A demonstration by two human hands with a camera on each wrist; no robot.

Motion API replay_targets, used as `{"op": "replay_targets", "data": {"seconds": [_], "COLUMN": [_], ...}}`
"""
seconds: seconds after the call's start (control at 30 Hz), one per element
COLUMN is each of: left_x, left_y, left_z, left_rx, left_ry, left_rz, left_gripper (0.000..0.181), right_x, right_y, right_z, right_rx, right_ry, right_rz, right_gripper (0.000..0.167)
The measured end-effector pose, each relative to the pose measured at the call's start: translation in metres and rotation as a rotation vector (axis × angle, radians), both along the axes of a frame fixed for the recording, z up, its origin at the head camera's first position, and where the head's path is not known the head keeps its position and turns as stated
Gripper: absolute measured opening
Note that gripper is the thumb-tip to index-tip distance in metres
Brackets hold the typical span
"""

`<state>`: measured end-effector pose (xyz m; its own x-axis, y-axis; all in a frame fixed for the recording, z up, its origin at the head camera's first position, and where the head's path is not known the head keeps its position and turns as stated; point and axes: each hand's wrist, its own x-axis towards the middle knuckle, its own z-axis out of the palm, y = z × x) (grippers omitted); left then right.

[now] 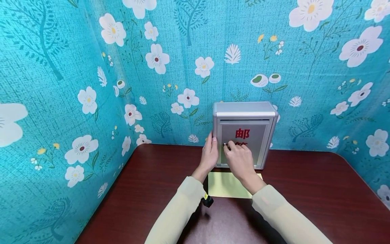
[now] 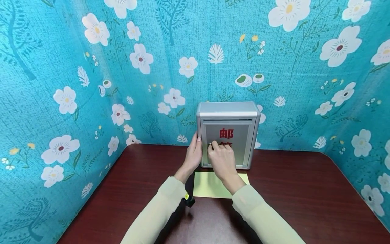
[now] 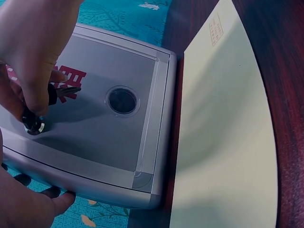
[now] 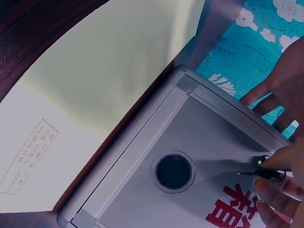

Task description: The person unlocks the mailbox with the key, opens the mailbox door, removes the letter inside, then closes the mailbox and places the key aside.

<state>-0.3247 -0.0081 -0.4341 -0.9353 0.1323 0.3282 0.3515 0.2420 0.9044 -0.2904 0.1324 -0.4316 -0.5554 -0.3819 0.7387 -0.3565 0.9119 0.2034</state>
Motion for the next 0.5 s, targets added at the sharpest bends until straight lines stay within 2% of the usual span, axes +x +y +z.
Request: {"op": "replay_targets", "data": {"seconds": [0.3,0.5], "left_x": [-0.0021,-0.0023], "left_y": [0.0015,0.0026], "left_z": [-0.0022,-0.0026], "left_rx": [0.017,0.004], "left_ry": [0.016,0.011], "left_rz": [-0.02,-0.01], "left_gripper": [0.054,0.054], "right_x": [0.0024,0.0033], "right_y": [0.0006,0.0009], "right_z": [0.0013,0.0023], "right_rx": [0.009,0.009], "right_ry": [0.005,-0.002], "right_rz": [-0.012,-0.017], "right_gripper": [0.02,0.02]}}
